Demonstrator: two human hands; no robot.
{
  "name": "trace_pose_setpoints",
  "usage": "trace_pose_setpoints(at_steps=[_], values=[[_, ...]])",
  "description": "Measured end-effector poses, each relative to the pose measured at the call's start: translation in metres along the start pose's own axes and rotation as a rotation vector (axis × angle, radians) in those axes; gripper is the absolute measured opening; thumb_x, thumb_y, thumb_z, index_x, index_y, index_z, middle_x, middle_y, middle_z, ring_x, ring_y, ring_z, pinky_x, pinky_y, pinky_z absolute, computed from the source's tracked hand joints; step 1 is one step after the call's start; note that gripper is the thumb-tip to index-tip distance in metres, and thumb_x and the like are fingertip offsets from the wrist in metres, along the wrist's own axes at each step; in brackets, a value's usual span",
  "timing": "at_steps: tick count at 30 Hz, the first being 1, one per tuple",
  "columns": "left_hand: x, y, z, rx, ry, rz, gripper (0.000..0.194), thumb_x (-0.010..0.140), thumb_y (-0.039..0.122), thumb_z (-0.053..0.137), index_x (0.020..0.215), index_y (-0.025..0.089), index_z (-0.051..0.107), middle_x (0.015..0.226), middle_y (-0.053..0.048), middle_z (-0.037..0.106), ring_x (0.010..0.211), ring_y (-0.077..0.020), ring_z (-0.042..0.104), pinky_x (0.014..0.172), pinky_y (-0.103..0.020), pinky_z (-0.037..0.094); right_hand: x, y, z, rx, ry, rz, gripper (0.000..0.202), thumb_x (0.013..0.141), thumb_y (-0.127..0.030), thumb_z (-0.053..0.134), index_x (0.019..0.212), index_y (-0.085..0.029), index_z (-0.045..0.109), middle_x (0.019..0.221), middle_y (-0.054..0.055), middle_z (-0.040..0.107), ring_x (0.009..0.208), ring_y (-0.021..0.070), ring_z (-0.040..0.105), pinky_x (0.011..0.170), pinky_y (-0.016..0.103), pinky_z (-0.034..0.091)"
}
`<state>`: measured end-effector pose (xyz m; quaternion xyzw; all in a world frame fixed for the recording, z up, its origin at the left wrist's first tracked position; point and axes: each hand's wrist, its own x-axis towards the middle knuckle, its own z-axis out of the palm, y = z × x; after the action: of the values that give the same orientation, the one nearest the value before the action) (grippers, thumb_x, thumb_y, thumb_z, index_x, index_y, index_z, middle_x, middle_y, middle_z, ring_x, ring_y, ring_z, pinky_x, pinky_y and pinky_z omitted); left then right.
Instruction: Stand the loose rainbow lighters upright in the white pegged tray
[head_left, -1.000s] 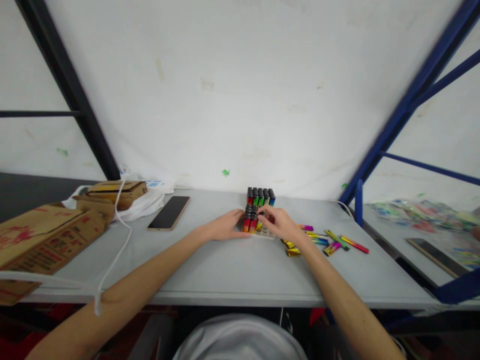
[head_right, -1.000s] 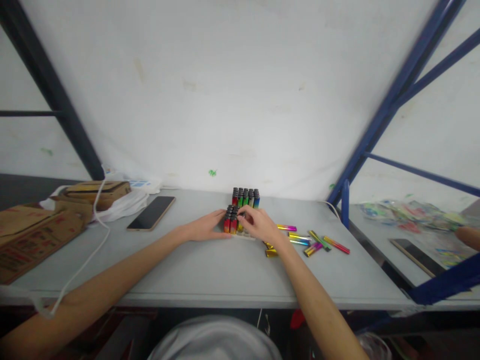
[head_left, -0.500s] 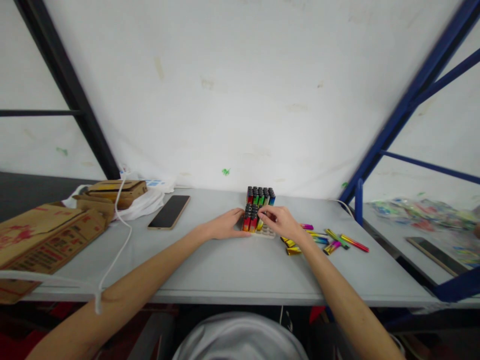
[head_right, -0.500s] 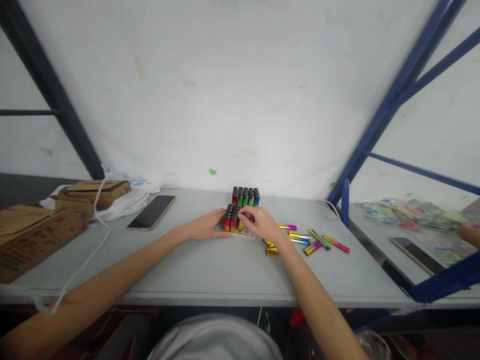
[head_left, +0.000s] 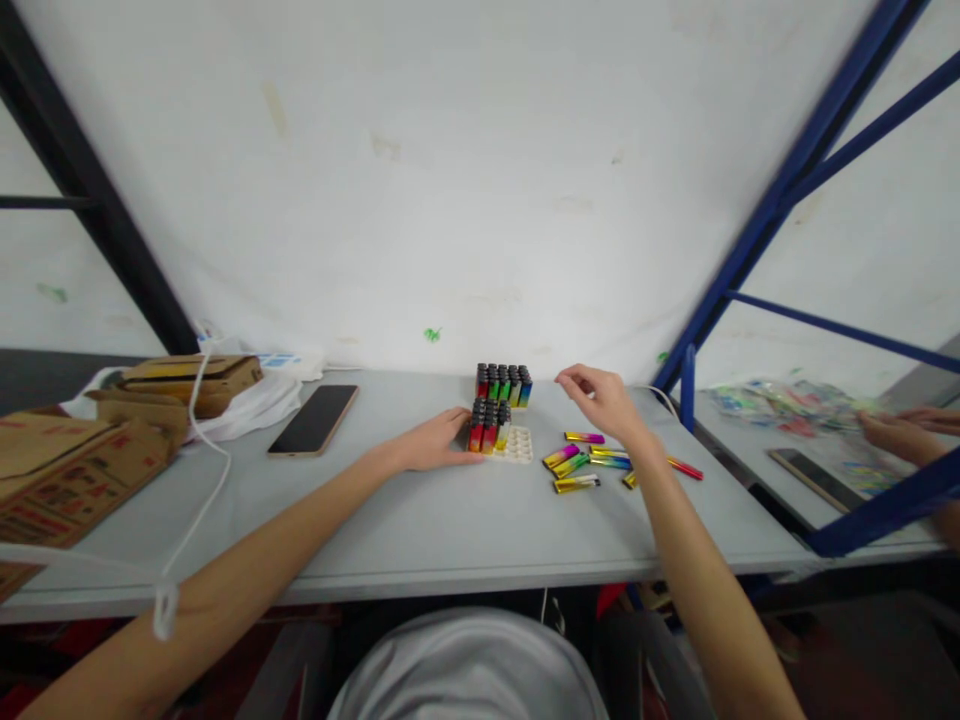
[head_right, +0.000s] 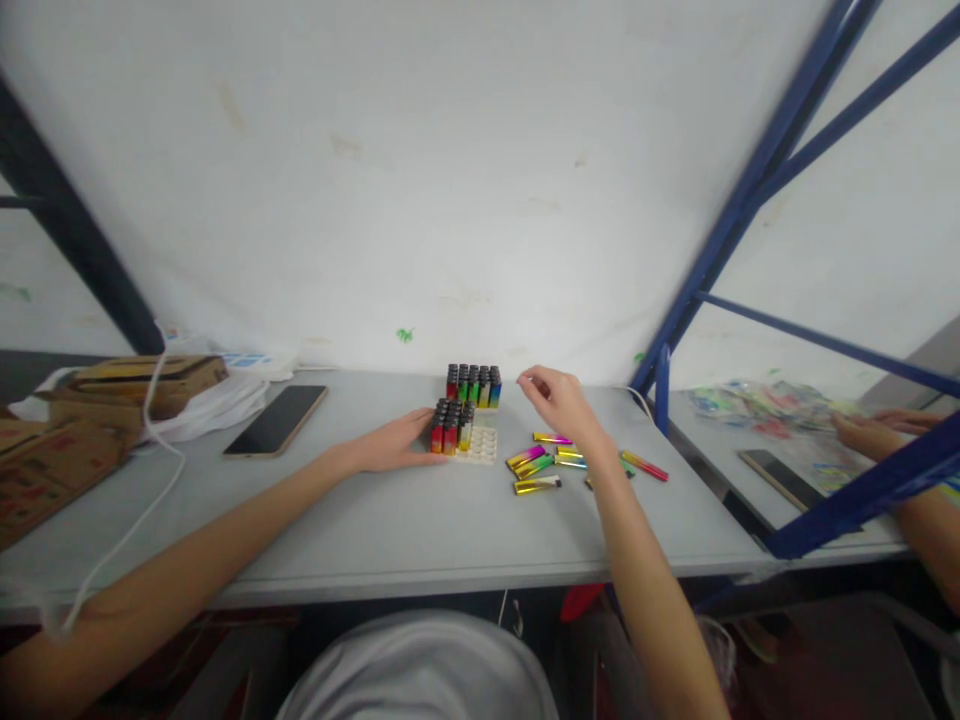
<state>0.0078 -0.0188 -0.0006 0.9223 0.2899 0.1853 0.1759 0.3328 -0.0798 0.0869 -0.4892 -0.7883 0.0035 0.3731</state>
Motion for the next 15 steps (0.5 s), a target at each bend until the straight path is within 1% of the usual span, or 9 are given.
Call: trace_pose_setpoints(at_steps=[2, 4, 5, 7, 9, 11, 12, 14, 15], values=[[0.0, 0.0, 0.0, 0.004, -0.001, -0.005, 0.077, 0.089, 0.07, 0.068, 0.14, 0.014, 0.057, 0.143, -0.019, 0.061, 0.131, -0.0371, 0.059, 0.117, -0.047, 0.045, -0.01, 0.007, -0.024, -0.059, -0.038, 0.006, 0.04, 0.104, -0.049, 0.05, 0.099, -0.019, 0.075, 0.092, 0.01, 0.075, 0.08, 0.0225, 0.067, 0.074, 0.034, 0.053], [0.0, 0.0, 0.001, -0.003, -0.002, -0.017, 0.077, 0.088, 0.07, 0.068, 0.14, 0.014, 0.057, 0.143, -0.019, 0.061, 0.13, -0.0373, 0.06, 0.117, -0.047, 0.045, -0.027, 0.018, -0.043, -0.116, -0.109, 0.02, 0.04, 0.104, -0.049, 0.048, 0.102, -0.021, 0.076, 0.104, 0.012, 0.076, 0.091, 0.0258, 0.07, 0.086, 0.039, 0.056], [0.0, 0.0, 0.001, -0.01, -0.002, -0.023, 0.077, 0.088, 0.07, 0.069, 0.139, 0.014, 0.058, 0.144, -0.02, 0.06, 0.13, -0.0375, 0.06, 0.117, -0.047, 0.045, -0.038, 0.025, -0.05, -0.143, -0.147, 0.026, 0.04, 0.104, -0.05, 0.048, 0.106, -0.022, 0.077, 0.109, 0.013, 0.075, 0.099, 0.0277, 0.071, 0.094, 0.042, 0.056], [0.0, -0.001, 0.001, -0.025, 0.002, -0.032, 0.077, 0.087, 0.07, 0.07, 0.139, 0.014, 0.058, 0.144, -0.02, 0.06, 0.13, -0.0375, 0.06, 0.117, -0.047, 0.045, -0.066, 0.043, -0.057, -0.197, -0.208, 0.043, 0.041, 0.102, -0.052, 0.051, 0.119, -0.024, 0.076, 0.124, 0.014, 0.073, 0.118, 0.0325, 0.067, 0.108, 0.049, 0.051], [0.0, -0.001, 0.001, -0.031, 0.011, -0.031, 0.077, 0.086, 0.07, 0.07, 0.139, 0.015, 0.058, 0.145, -0.019, 0.06, 0.131, -0.037, 0.059, 0.117, -0.047, 0.044, -0.096, 0.064, -0.055, -0.255, -0.257, 0.105, 0.049, 0.101, -0.056, 0.05, 0.134, -0.026, 0.07, 0.141, 0.014, 0.067, 0.133, 0.0347, 0.061, 0.116, 0.052, 0.046], [-0.001, -0.001, 0.001, -0.027, 0.018, -0.018, 0.077, 0.087, 0.07, 0.07, 0.14, 0.016, 0.058, 0.145, -0.018, 0.06, 0.131, -0.0364, 0.059, 0.118, -0.047, 0.044, -0.124, 0.083, -0.044, -0.321, -0.303, 0.197, 0.056, 0.102, -0.058, 0.045, 0.145, -0.028, 0.064, 0.153, 0.014, 0.059, 0.143, 0.0356, 0.053, 0.12, 0.055, 0.042], [-0.001, -0.001, 0.0, -0.025, 0.019, -0.011, 0.077, 0.087, 0.07, 0.07, 0.141, 0.016, 0.057, 0.145, -0.018, 0.06, 0.132, -0.0362, 0.059, 0.118, -0.047, 0.044, -0.135, 0.09, -0.037, -0.36, -0.327, 0.244, 0.058, 0.102, -0.059, 0.043, 0.148, -0.029, 0.061, 0.156, 0.014, 0.056, 0.146, 0.0369, 0.05, 0.12, 0.059, 0.041], [-0.001, -0.001, 0.0, -0.021, 0.011, -0.004, 0.076, 0.088, 0.068, 0.07, 0.142, 0.015, 0.056, 0.146, -0.019, 0.06, 0.133, -0.0361, 0.058, 0.119, -0.047, 0.043, -0.149, 0.099, -0.019, -0.432, -0.343, 0.33, 0.059, 0.105, -0.059, 0.034, 0.153, -0.032, 0.056, 0.161, 0.012, 0.05, 0.15, 0.0394, 0.045, 0.118, 0.071, 0.036], [-0.001, 0.0, -0.001, -0.019, 0.008, -0.004, 0.077, 0.088, 0.068, 0.07, 0.142, 0.015, 0.056, 0.147, -0.019, 0.059, 0.133, -0.0363, 0.058, 0.119, -0.048, 0.043, -0.152, 0.1, -0.01, -0.453, -0.343, 0.344, 0.059, 0.106, -0.056, 0.03, 0.154, -0.032, 0.054, 0.164, 0.012, 0.047, 0.151, 0.0396, 0.042, 0.117, 0.074, 0.034]])
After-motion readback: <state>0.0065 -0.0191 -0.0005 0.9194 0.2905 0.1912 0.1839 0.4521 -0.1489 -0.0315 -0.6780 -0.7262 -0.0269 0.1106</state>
